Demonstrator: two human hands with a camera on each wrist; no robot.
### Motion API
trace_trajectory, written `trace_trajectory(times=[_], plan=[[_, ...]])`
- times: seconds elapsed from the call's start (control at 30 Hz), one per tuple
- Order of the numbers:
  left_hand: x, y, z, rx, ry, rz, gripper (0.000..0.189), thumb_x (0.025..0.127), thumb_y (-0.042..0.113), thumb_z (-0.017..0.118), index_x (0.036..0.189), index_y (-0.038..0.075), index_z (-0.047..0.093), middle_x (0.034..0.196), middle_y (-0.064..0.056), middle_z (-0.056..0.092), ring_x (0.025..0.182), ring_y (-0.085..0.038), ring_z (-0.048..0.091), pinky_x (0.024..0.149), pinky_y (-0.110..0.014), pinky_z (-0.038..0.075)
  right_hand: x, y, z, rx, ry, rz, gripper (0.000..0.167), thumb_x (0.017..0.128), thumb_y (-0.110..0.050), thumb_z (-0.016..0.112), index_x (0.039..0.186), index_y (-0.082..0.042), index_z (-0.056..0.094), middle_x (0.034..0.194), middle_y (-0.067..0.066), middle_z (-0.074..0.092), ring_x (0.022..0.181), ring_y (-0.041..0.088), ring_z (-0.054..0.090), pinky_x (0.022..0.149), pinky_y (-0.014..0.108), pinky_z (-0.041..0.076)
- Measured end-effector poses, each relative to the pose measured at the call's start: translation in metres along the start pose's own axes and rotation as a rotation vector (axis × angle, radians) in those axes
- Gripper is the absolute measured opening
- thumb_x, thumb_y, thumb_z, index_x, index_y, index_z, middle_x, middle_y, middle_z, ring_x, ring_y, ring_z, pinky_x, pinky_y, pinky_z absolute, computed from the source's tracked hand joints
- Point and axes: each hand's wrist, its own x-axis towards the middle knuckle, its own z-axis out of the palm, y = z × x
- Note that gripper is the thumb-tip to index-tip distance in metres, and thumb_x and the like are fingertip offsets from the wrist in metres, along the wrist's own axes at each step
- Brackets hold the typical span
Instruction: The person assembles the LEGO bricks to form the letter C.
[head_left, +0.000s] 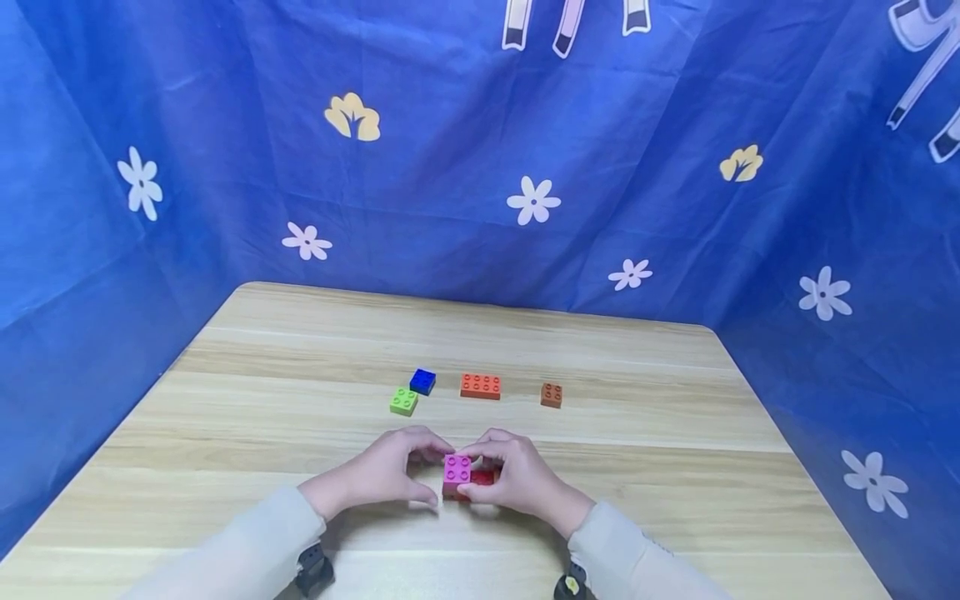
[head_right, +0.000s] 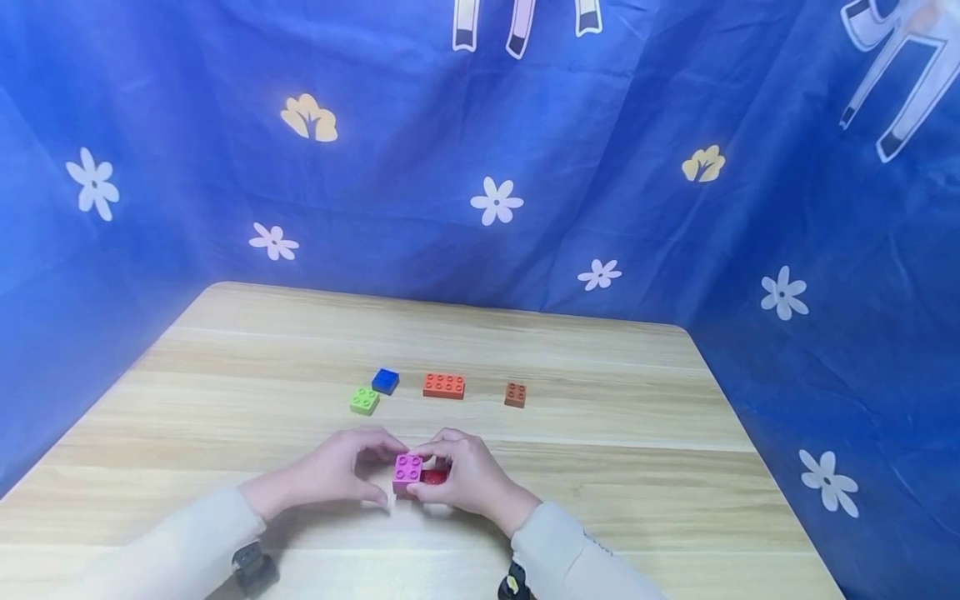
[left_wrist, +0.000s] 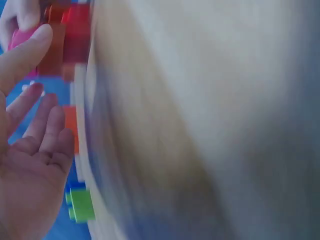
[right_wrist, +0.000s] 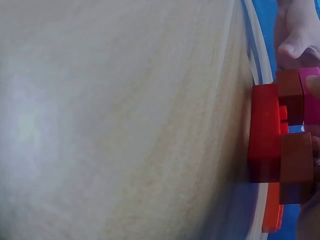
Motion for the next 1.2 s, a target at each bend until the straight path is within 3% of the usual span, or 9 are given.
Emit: trace_trajectory(times=[0.17, 0.47, 0.67, 0.8, 1.03, 1.2], plan=[[-0.004, -0.013, -0.017, 0.012, 0.066, -0.032, 0.063, 0.064, 0.027, 0.086, 0.117, 0.003, 0.061, 0.105, -0.006, 0.065, 0.094, -0.022, 0.061, 0.087, -0.040, 0.049, -0.001, 0.002, 0.001, -0.002, 0.000, -0.004, 0.037, 0.071, -0.020, 0.084, 0.106, -0.013, 0.073, 0.087, -0.012, 0.059, 0.076, 0.002, 0.056, 0.065, 0.017, 0.049], [0.002, -0.037, -0.032, 0.013, 0.331, -0.184, 0.050, 0.069, 0.016, 0.085, 0.111, -0.001, 0.064, 0.098, -0.009, 0.065, 0.089, -0.026, 0.062, 0.081, -0.039, 0.053, 0.000, 0.001, 0.001, -0.003, -0.010, 0.002, 0.037, 0.071, -0.019, 0.084, 0.106, -0.012, 0.072, 0.087, -0.008, 0.061, 0.076, 0.003, 0.056, 0.065, 0.017, 0.049], [0.009, -0.043, -0.035, 0.055, 0.454, -0.276, 0.054, 0.070, 0.018, 0.085, 0.114, -0.002, 0.062, 0.094, -0.010, 0.063, 0.086, -0.025, 0.060, 0.079, -0.042, 0.052, 0.000, 0.001, 0.001, 0.000, -0.012, 0.006, 0.037, 0.071, -0.019, 0.084, 0.106, -0.012, 0.072, 0.086, -0.007, 0.061, 0.076, 0.005, 0.057, 0.064, 0.017, 0.049], [0.015, -0.043, -0.035, 0.072, 0.473, -0.325, 0.057, 0.070, 0.019, 0.085, 0.116, -0.005, 0.061, 0.094, -0.012, 0.063, 0.086, -0.027, 0.058, 0.079, -0.043, 0.050, 0.001, 0.001, 0.000, 0.005, -0.010, 0.003, 0.037, 0.071, -0.019, 0.084, 0.106, -0.012, 0.072, 0.086, -0.007, 0.061, 0.074, 0.006, 0.057, 0.062, 0.018, 0.049], [0.024, -0.043, -0.032, 0.101, 0.429, -0.420, 0.065, 0.069, 0.025, 0.086, 0.118, -0.006, 0.059, 0.096, -0.014, 0.062, 0.088, -0.028, 0.056, 0.079, -0.042, 0.049, 0.001, 0.001, -0.001, 0.015, -0.005, -0.004, 0.037, 0.071, -0.018, 0.084, 0.105, -0.011, 0.072, 0.085, -0.006, 0.060, 0.072, 0.008, 0.057, 0.060, 0.019, 0.050], [0.029, -0.043, -0.028, 0.130, 0.408, -0.452, 0.065, 0.069, 0.027, 0.086, 0.118, -0.007, 0.059, 0.098, -0.016, 0.062, 0.090, -0.029, 0.056, 0.079, -0.044, 0.049, 0.001, 0.001, -0.001, 0.019, -0.009, 0.005, 0.037, 0.071, -0.018, 0.084, 0.106, -0.011, 0.073, 0.084, -0.006, 0.060, 0.072, 0.009, 0.057, 0.060, 0.020, 0.050]])
